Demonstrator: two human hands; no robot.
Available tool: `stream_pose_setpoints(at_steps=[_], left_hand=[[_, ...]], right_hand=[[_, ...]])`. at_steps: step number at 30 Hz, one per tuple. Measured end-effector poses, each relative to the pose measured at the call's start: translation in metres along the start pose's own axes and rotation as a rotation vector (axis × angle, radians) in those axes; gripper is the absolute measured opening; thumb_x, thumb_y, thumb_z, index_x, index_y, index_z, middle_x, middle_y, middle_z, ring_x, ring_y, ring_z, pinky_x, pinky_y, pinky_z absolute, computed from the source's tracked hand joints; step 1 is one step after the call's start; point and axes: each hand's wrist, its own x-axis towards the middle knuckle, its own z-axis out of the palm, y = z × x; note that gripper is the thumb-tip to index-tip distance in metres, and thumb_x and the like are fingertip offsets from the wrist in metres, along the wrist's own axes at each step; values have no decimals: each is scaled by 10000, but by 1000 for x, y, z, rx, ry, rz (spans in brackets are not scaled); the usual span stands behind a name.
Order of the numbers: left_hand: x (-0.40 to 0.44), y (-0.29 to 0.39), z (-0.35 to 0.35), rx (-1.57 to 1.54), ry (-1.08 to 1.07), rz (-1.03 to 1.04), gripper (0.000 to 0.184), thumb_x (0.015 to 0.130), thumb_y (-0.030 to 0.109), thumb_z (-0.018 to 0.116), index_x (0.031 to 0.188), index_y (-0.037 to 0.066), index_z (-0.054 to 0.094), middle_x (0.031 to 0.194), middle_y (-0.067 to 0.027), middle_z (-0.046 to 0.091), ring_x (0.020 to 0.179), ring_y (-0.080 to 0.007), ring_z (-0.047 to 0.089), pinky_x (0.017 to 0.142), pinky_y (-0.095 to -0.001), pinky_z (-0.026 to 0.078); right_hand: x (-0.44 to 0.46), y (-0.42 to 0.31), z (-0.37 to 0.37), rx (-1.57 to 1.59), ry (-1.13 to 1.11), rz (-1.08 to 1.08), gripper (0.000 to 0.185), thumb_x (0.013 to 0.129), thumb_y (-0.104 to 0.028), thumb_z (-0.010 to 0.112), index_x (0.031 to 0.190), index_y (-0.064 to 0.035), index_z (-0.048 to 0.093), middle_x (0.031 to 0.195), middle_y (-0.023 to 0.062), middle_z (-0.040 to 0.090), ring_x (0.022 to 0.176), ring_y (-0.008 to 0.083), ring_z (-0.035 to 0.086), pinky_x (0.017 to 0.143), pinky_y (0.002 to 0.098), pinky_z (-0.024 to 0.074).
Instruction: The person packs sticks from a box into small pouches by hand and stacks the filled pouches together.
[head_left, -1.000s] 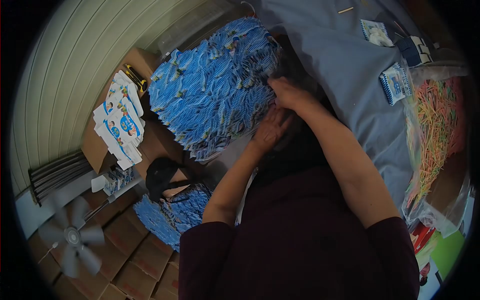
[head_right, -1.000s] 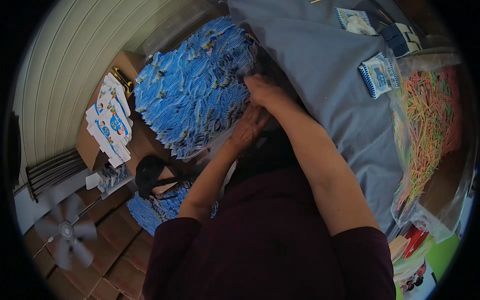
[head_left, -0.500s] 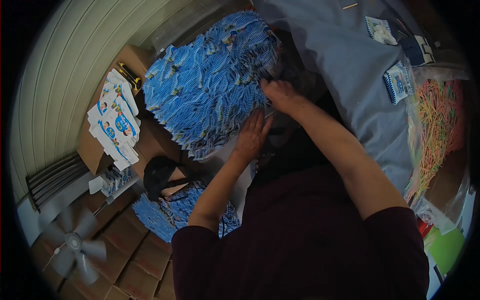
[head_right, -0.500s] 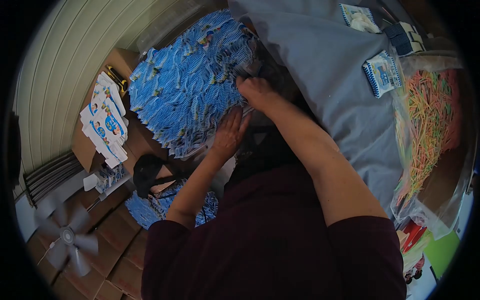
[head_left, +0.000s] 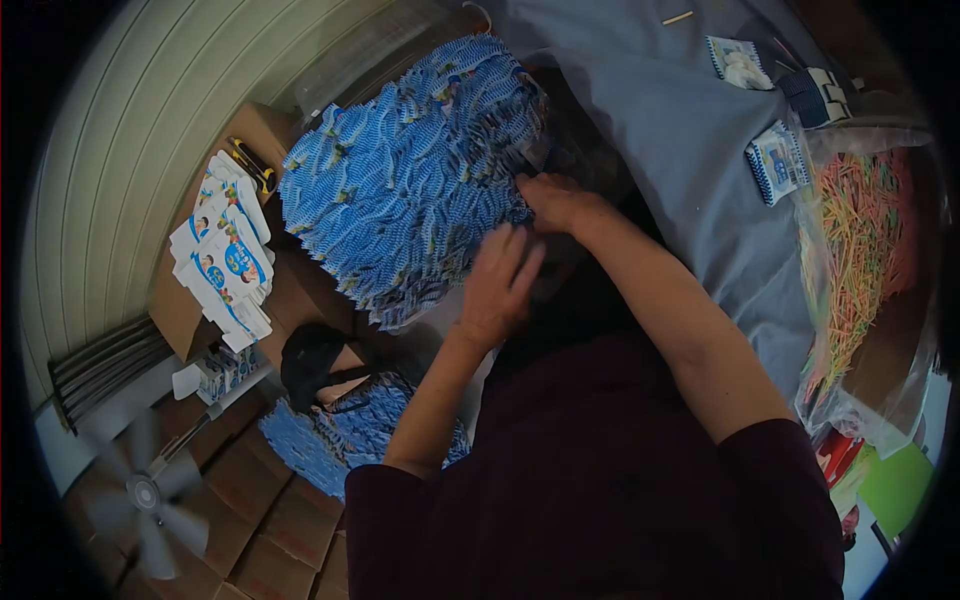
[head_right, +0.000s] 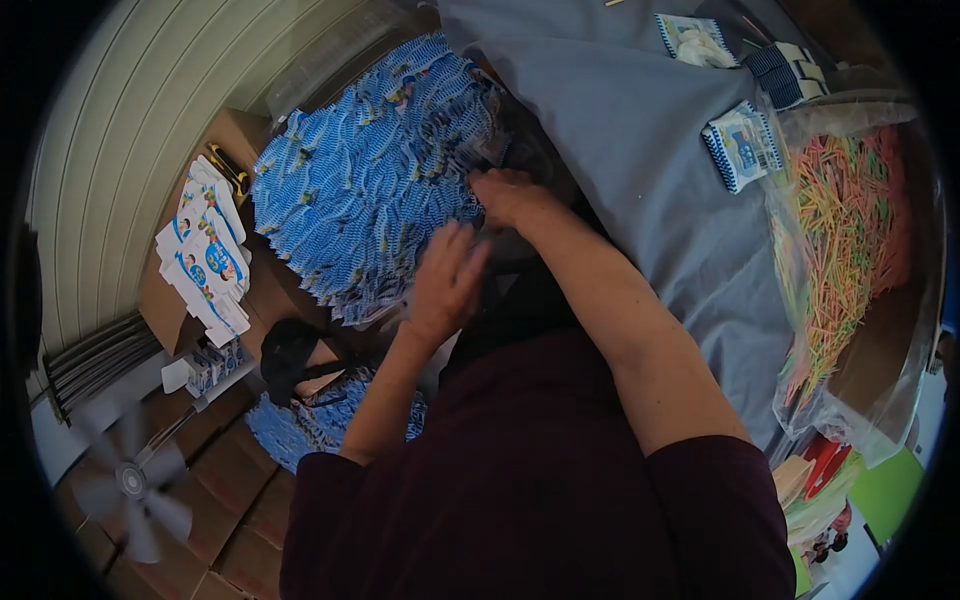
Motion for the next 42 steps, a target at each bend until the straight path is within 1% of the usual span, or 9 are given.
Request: stream_pose_setpoints(at_steps=[2, 5, 11, 17, 27, 29, 33, 35, 42], left_hand=[[34, 4, -31, 177, 184, -379, 722, 741, 219, 772, 1367, 21, 470, 1431, -240, 413, 1407, -435, 292, 1135, -549, 254], [55, -16, -35, 147, 29, -411, 721, 778, 242, 760, 1390, 16, 453, 1490, -219, 360, 1434, -393, 256, 1160, -545, 185], [45, -59, -9, 195, -83, -258, 659, 816, 233, 723, 1384, 12, 473, 1480, -169, 420, 1413, -315, 339, 1162, -508, 208], [35, -55, -13, 254, -117, -216, 564, 837, 226, 698, 1324, -6, 536, 1384, -176, 528, 1346, -328, 438, 1145, -487, 263], [39, -51, -7, 288, -95, -215, 585, 836, 269, 693, 1332, 7, 526, 1385, -174, 523, 1343, -332, 431, 1149, -506, 240], [41, -46, -9, 344, -157, -241, 656, 830, 329, 700, 1367, 16, 489, 1410, -173, 491, 1373, -340, 380, 1152, -549, 195], [47, -30, -16, 325, -146, -271, 731, 817, 401, 708, 1387, 16, 461, 1420, -183, 467, 1388, -371, 338, 1151, -583, 152], [48, -25, -18, 255, -136, -301, 815, 759, 378, 758, 1413, 25, 423, 1455, -192, 405, 1400, -400, 290, 1146, -611, 137], [40, -17, -25, 218, 42, -275, 840, 797, 332, 750, 1452, 17, 329, 1514, -231, 284, 1414, -466, 222, 1123, -644, 129]], right_hand=[[-2, 2, -3, 54, -10, 71, 585, 717, -62, 764, 1238, -39, 498, 1189, 205, 631, 1122, 387, 607, 925, 457, 516], [-9, 3, -7, 165, 83, 76, 607, 727, -50, 760, 1263, -30, 476, 1197, 217, 622, 1143, 393, 590, 933, 456, 512], [14, 4, 17, 146, 137, -55, 480, 774, -19, 708, 1219, -30, 529, 1166, 214, 634, 1137, 382, 592, 917, 454, 514], [7, -4, 13, 147, 122, -148, 408, 786, -13, 689, 1177, -35, 576, 1169, 195, 636, 1128, 380, 594, 937, 431, 502], [7, 3, 19, -70, 188, -136, 410, 802, -95, 686, 1200, -97, 589, 1162, 135, 660, 1104, 331, 631, 896, 447, 513], [1, -2, 11, -10, 163, 76, 380, 816, -110, 670, 1192, -88, 616, 1172, 140, 660, 1109, 330, 633, 900, 443, 516], [-24, -3, -20, -41, 160, 185, 295, 824, -112, 656, 1113, -57, 672, 1166, 152, 666, 1107, 328, 636, 900, 430, 526], [-34, -3, -32, -31, 326, 85, 265, 818, -97, 646, 1068, -11, 657, 1056, 201, 680, 1038, 373, 650, 871, 437, 537], [-109, -47, -100, 93, 344, -289, 212, 771, -103, 680, 950, 4, 639, 929, 225, 683, 936, 378, 673, 779, 440, 550]])
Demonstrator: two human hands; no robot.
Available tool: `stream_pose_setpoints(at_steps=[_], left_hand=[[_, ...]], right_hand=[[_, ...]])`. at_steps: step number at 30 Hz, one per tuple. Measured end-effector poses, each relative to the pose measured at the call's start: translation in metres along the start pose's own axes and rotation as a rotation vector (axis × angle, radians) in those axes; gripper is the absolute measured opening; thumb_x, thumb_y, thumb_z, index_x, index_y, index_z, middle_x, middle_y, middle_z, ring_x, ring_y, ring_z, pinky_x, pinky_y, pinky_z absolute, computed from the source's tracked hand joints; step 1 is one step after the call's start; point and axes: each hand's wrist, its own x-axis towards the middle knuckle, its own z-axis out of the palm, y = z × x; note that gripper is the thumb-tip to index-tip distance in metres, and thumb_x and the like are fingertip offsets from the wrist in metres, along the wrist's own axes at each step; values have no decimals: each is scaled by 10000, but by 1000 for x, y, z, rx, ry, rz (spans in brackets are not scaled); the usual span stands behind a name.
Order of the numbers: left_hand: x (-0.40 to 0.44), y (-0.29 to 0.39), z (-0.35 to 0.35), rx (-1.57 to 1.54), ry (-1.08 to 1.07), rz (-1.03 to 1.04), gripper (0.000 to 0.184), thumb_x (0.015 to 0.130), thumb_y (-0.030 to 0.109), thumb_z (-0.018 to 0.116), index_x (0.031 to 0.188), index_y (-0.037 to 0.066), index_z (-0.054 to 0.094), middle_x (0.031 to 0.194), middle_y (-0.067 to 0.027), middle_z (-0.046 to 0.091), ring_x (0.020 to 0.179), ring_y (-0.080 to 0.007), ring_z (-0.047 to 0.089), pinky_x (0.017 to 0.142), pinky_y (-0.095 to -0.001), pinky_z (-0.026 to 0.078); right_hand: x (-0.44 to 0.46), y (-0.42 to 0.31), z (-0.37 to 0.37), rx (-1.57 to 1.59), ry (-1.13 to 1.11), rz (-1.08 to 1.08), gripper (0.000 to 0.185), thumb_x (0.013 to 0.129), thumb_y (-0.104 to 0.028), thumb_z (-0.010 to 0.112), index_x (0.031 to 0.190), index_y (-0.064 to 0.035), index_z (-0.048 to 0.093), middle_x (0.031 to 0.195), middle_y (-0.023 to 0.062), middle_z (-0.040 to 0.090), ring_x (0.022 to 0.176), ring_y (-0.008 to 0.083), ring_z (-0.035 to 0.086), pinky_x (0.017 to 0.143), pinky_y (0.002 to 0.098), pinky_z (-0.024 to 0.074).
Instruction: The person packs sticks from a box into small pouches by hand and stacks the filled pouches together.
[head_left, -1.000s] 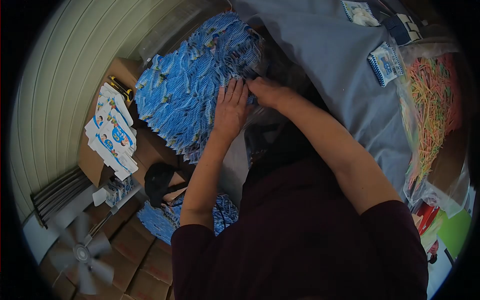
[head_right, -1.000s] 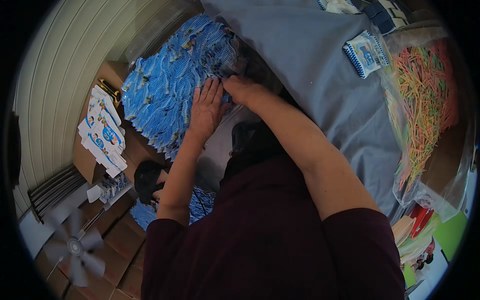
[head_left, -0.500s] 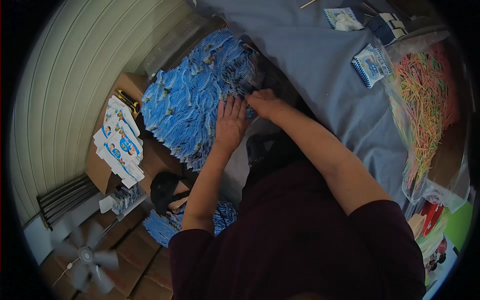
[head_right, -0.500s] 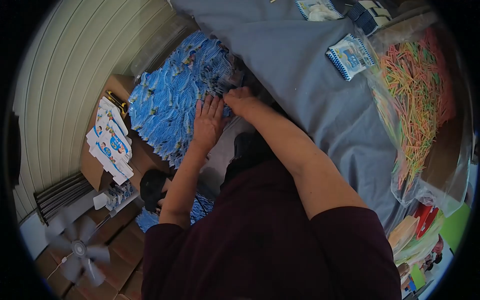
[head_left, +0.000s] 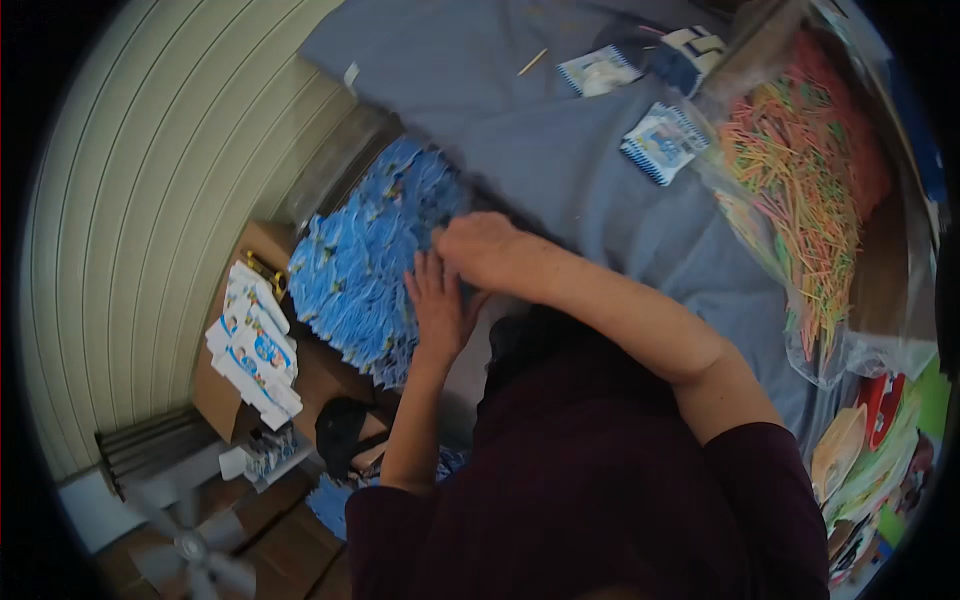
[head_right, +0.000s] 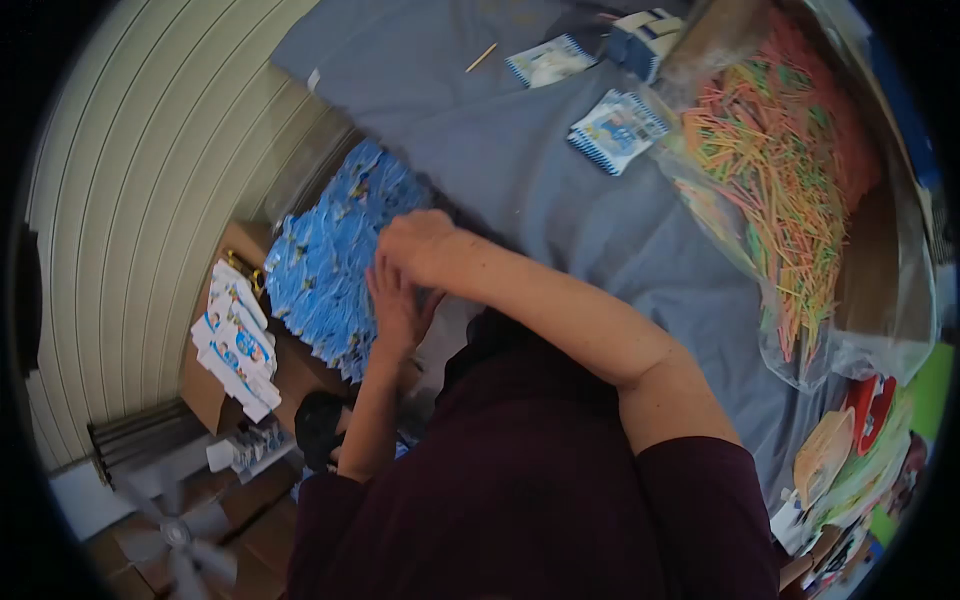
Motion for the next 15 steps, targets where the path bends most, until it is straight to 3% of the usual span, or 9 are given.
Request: stream_pose_setpoints(at_steps=[2, 7, 9, 10, 15], left_hand=[[1, -2, -17, -7, 83, -4, 798, 838, 280, 715, 1461, 6, 299, 1535, -252, 230, 1416, -499, 185, 1107, -665, 115], [69, 18, -75, 24, 309, -131, 706, 904, 254, 652, 1458, -7, 302, 1539, -275, 207, 1413, -514, 152, 1092, -676, 108], [118, 52, -105, 32, 303, 19, 663, 925, 258, 631, 1448, -11, 324, 1530, -278, 224, 1407, -508, 151, 1084, -684, 103], [142, 72, -114, 40, 316, 78, 611, 917, 258, 636, 1407, -13, 391, 1493, -265, 293, 1378, -476, 220, 1078, -686, 122], [268, 139, -90, 52, 158, 323, 495, 913, 250, 610, 1324, 2, 493, 1316, -222, 443, 1259, -408, 363, 1058, -695, 168]], right_hand=[[-27, -4, -4, -53, 112, -202, 228, 758, -83, 678, 965, 0, 629, 891, 199, 676, 864, 364, 680, 720, 433, 554], [-110, 1, -30, -71, 209, -211, 233, 770, -34, 642, 999, -12, 604, 827, 139, 632, 726, 338, 655, 615, 450, 528], [-146, 6, -44, -35, 255, -184, 242, 770, -30, 638, 1009, -20, 604, 831, 131, 627, 716, 338, 646, 607, 452, 520], [-161, 10, -50, 13, 283, -159, 251, 770, -27, 634, 1020, -28, 605, 834, 122, 622, 705, 338, 638, 598, 454, 512], [-219, 29, -42, -71, 313, -26, 297, 756, -32, 623, 1053, -38, 606, 849, 104, 620, 699, 320, 629, 614, 432, 508]])
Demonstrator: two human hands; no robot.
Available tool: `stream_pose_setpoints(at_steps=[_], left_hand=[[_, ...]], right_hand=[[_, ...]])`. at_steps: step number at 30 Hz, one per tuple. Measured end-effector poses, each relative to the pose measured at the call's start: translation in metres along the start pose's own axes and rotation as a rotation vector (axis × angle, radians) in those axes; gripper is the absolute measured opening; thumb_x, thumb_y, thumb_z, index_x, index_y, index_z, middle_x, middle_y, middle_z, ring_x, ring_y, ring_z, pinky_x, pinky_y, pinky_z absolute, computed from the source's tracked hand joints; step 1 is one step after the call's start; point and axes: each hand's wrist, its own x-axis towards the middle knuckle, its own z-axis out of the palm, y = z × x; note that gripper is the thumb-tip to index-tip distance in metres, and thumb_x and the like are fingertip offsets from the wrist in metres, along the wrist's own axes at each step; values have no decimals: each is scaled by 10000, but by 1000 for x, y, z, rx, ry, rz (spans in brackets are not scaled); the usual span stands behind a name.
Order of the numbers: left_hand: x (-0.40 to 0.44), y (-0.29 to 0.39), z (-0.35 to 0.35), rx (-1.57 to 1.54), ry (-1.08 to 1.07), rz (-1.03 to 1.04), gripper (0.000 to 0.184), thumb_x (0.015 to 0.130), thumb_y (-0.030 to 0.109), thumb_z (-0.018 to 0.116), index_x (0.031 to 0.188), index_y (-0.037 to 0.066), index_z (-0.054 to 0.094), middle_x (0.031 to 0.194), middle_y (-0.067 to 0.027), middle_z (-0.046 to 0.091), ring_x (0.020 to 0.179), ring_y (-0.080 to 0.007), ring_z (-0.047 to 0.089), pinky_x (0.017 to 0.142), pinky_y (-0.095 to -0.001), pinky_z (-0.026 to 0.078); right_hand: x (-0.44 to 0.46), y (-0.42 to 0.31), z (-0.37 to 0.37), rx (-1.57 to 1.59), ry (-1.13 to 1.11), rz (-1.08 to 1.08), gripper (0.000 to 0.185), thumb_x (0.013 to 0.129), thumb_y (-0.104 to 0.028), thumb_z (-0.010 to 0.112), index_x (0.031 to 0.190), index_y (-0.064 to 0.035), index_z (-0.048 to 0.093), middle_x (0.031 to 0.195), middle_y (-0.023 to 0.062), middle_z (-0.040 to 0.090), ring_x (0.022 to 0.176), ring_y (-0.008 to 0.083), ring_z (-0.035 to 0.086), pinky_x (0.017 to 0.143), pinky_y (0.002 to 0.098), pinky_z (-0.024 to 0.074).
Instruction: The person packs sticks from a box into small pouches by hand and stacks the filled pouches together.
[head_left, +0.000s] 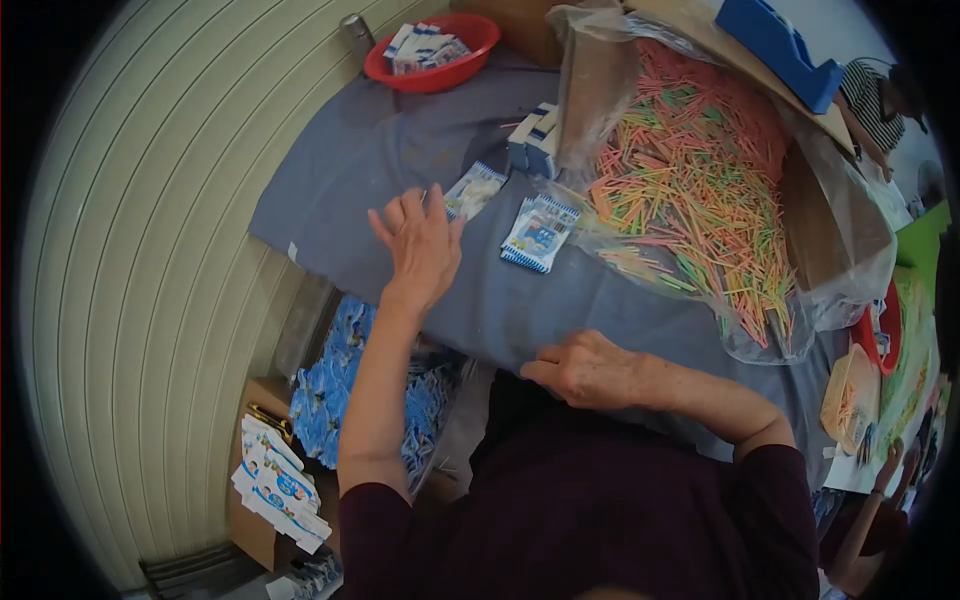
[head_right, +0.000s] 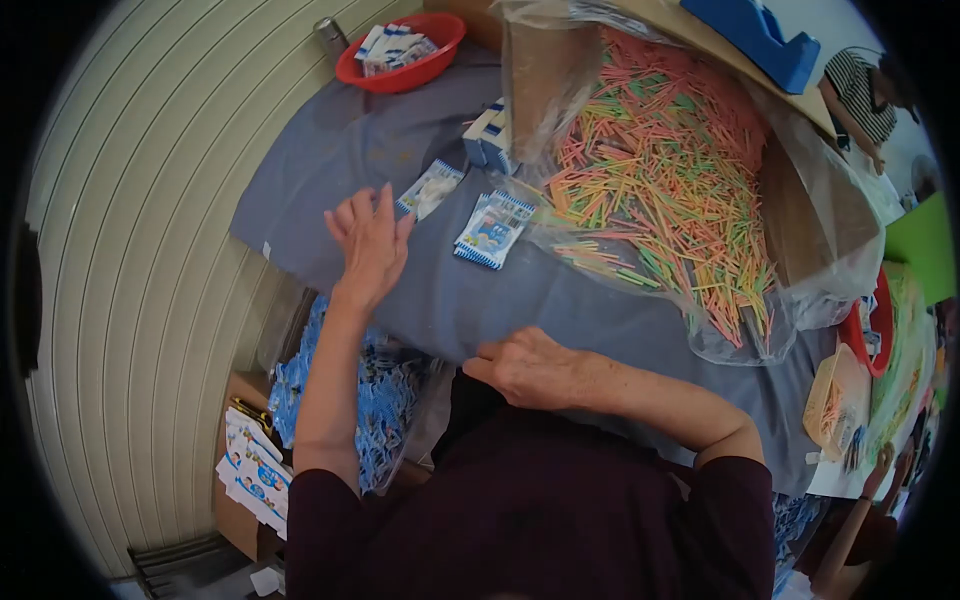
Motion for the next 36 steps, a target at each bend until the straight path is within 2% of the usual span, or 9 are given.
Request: stream_pose_setpoints(at_steps=[4, 8, 15, 19, 21, 25, 27, 33, 36], left_hand=[[50, 0, 69, 126, -191, 169, 310, 882, 182, 581, 1136, 8, 620, 1102, -187, 556, 1101, -357, 486, 1031, -672, 233], [59, -12, 93, 73, -116, 348, 164, 846, 116, 564, 907, 29, 688, 985, -132, 611, 1015, -312, 535, 922, -496, 353], [65, -22, 78, -67, -126, 412, 186, 768, 107, 686, 946, 59, 708, 915, -86, 634, 971, -266, 554, 912, -431, 360], [48, 17, 44, -76, 133, 309, 206, 751, 174, 754, 928, 74, 718, 872, -80, 637, 943, -264, 564, 871, -411, 384], [34, 48, 32, -124, 265, 247, 207, 761, 204, 763, 914, 72, 718, 862, -79, 637, 937, -265, 567, 844, -398, 401], [12, 97, 30, -187, -157, 261, 309, 743, 255, 798, 937, 44, 685, 923, -91, 605, 914, -284, 563, 717, -398, 462], [8, 110, 37, -141, -199, 229, 313, 749, 236, 786, 949, 24, 673, 934, -105, 591, 889, -294, 567, 732, -409, 476], [-3, 125, 51, 48, -248, 303, 258, 729, 116, 714, 926, -30, 635, 941, -133, 569, 837, -291, 587, 684, -384, 536], [-11, 117, 58, 91, -209, 331, 220, 701, 86, 695, 890, -13, 636, 905, -115, 582, 813, -276, 598, 614, -365, 540]], right_hand=[[-40, 3, -5, -41, 96, -27, 210, 726, -49, 599, 933, -34, 571, 812, 112, 599, 688, 312, 628, 591, 434, 504], [-89, 25, -16, -61, 275, 57, 188, 730, -56, 597, 916, -45, 572, 788, 114, 593, 631, 313, 610, 563, 431, 491], [-158, 97, -75, -393, 572, 495, 112, 722, -53, 600, 834, -46, 601, 697, 122, 574, 625, 327, 616, 530, 444, 483], [-155, 130, -94, -437, 614, 563, 107, 714, -60, 613, 821, -54, 606, 726, 122, 589, 691, 313, 630, 575, 438, 498], [-139, 149, -109, -591, 572, 501, 102, 716, -57, 621, 817, -43, 608, 750, 118, 597, 780, 305, 637, 639, 438, 510], [-76, 219, -143, -667, 391, 616, 258, 756, -61, 614, 1004, -25, 675, 1054, 166, 631, 1072, 326, 571, 855, 465, 499], [-39, 261, -154, -695, 293, 708, 343, 763, -81, 627, 1100, -42, 678, 1241, 181, 575, 1204, 345, 490, 924, 533, 449], [30, 300, -161, -580, 70, 1186, 404, 831, -215, 607, 1196, -48, 652, 1310, 193, 553, 1183, 386, 509, 959, 664, 318], [42, 302, -160, -562, -84, 1260, 402, 845, -207, 603, 1225, -81, 640, 1248, 180, 607, 1136, 380, 565, 950, 634, 332]])
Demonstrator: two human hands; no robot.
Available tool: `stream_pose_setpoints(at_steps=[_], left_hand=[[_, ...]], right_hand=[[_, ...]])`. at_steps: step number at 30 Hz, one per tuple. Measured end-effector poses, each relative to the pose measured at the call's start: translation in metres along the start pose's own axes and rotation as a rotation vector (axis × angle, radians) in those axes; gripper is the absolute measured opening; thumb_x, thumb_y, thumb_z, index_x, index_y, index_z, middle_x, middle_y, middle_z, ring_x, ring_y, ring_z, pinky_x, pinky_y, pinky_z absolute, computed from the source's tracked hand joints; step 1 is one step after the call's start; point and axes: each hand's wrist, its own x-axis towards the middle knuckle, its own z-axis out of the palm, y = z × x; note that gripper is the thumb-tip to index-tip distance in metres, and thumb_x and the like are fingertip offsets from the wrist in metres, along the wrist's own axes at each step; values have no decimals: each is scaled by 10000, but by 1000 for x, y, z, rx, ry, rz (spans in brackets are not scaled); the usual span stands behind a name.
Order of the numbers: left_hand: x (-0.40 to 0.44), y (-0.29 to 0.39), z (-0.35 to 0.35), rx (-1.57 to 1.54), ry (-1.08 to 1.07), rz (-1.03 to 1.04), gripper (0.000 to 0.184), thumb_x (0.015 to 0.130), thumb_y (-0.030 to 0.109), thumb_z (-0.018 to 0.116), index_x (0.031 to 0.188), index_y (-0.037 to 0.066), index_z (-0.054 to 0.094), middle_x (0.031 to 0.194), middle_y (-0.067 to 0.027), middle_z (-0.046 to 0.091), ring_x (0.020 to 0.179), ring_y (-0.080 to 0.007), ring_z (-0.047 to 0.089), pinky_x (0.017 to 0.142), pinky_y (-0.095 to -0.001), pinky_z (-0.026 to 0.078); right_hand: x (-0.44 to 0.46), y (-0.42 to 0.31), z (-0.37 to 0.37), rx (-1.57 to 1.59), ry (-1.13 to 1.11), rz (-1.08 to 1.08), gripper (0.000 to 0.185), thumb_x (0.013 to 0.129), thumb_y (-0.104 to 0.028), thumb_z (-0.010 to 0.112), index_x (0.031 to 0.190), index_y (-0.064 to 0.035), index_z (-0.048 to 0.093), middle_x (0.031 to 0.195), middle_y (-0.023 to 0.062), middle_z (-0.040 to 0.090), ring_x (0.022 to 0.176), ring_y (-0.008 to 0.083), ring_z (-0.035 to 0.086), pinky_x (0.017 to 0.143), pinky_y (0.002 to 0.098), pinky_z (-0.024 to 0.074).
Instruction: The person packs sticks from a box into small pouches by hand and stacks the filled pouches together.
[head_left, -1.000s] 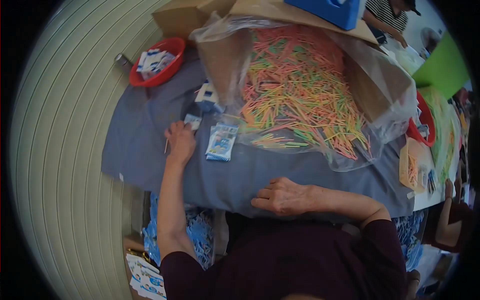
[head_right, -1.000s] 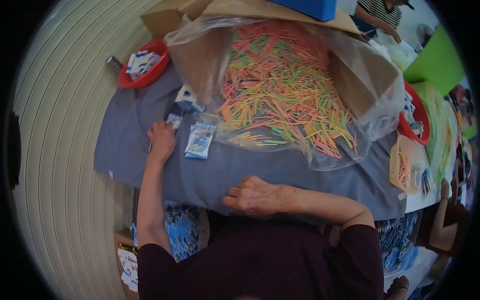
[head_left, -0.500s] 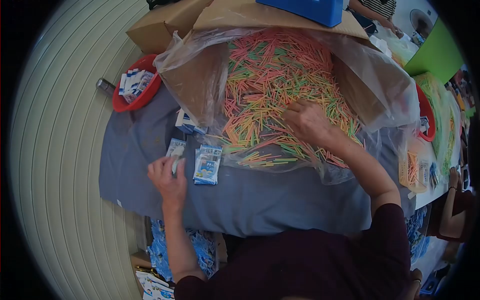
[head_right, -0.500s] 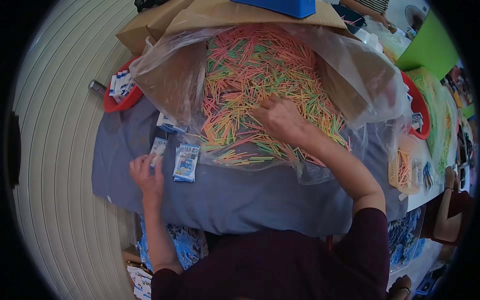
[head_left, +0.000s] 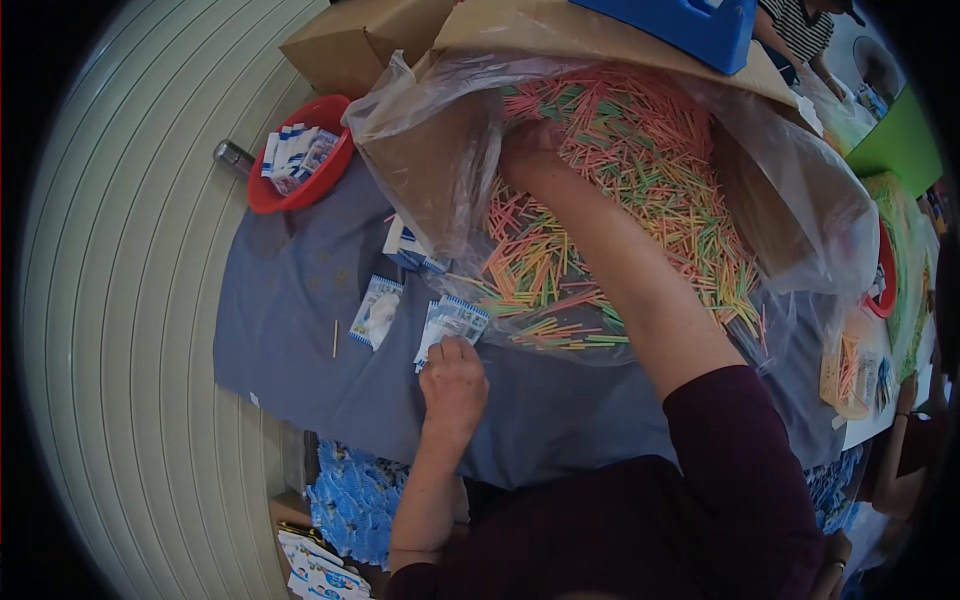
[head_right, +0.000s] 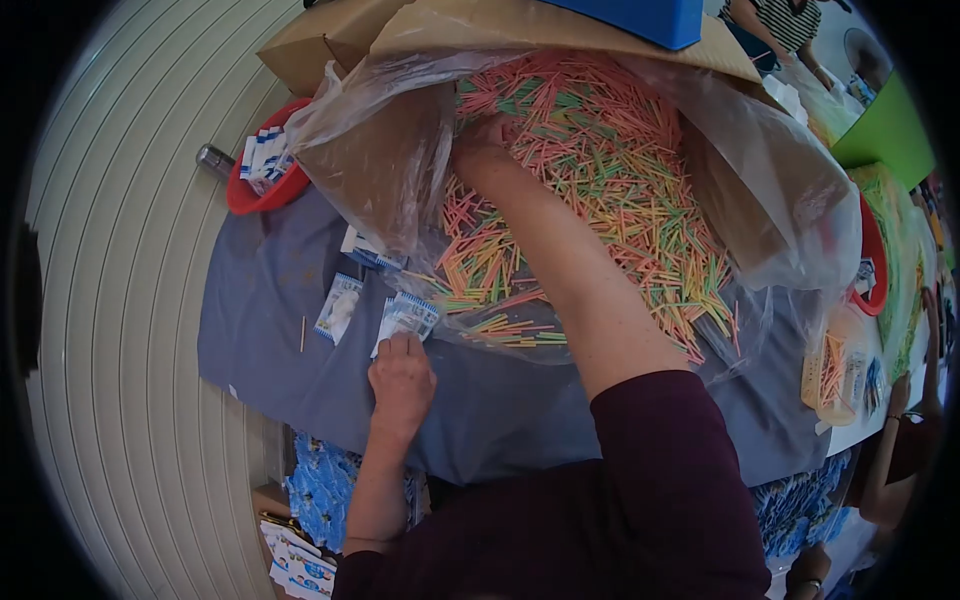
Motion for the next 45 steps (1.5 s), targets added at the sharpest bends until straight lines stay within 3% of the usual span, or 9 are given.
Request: stream_pose_setpoints(at_steps=[4, 12, 16, 25, 29, 31, 33, 40, 45], left_hand=[[-6, -12, 1, -236, 180, 17, 158, 731, 100, 690, 873, 39, 657, 858, -90, 605, 787, -287, 609, 623, -378, 536], [5, -9, -13, -314, 149, -84, 65, 808, 81, 658, 862, 54, 680, 851, -87, 627, 807, -309, 607, 689, -420, 510], [3, -14, -10, -213, 264, -54, 94, 804, 85, 653, 888, 59, 687, 894, -88, 632, 835, -310, 607, 702, -428, 505], [-8, -9, -11, -145, 130, -48, 63, 816, 106, 643, 782, 59, 669, 838, -88, 611, 828, -302, 618, 650, -423, 524], [-6, -18, -10, -207, 142, -93, 37, 796, 94, 669, 786, 60, 677, 842, -94, 616, 828, -298, 617, 663, -425, 519], [-2, -29, -7, -761, 73, -352, 50, 755, 68, 706, 803, 58, 694, 840, -96, 627, 835, -294, 613, 672, -431, 503], [-6, -26, -10, -575, 182, -236, 80, 741, 57, 723, 818, 48, 703, 821, -98, 631, 805, -288, 614, 668, -418, 498], [-8, -20, -23, -686, 160, -250, 158, 752, 51, 769, 892, 9, 708, 804, -85, 650, 634, -206, 617, 594, -296, 478], [17, 20, -36, -1202, 197, -207, 179, 771, -6, 773, 935, -11, 704, 824, -45, 647, 698, -99, 613, 622, -226, 477]], right_hand=[[15, 25, 23, 52, 69, -71, 426, 850, -204, 590, 1258, -86, 616, 1174, 154, 656, 1100, 353, 606, 932, 622, 354], [-30, 125, 48, 1312, 511, -75, 394, 836, -179, 602, 1191, -11, 582, 1084, 185, 662, 985, 336, 631, 840, 397, 480], [-88, 137, 50, 1257, 737, -251, 328, 871, -231, 615, 1127, -27, 602, 973, 206, 665, 917, 354, 640, 811, 428, 491], [-152, 133, 77, 701, 357, -157, 342, 930, -311, 622, 1091, -11, 656, 920, 173, 689, 868, 343, 660, 806, 423, 501], [-155, 139, 86, 1331, 542, -243, 334, 975, -326, 576, 1076, -17, 657, 862, 87, 665, 784, 232, 622, 783, 403, 505], [-155, 146, 91, 1408, 654, -250, 324, 991, -317, 557, 1073, -19, 654, 790, 59, 631, 725, 190, 589, 749, 396, 507], [-156, 151, 100, 2350, 304, -348, 315, 1008, -304, 526, 1113, -21, 616, 659, 21, 485, 615, 152, 496, 683, 364, 488], [-195, 125, 72, 2449, 50, -481, 367, 1056, -314, 411, 1240, -22, 537, 569, -39, 318, 534, 118, 419, 774, 386, 498], [-220, 66, 28, 2349, 32, -700, 556, 1046, -472, 300, 1262, -14, 529, 698, 65, 594, 793, 219, 627, 869, 422, 496]])
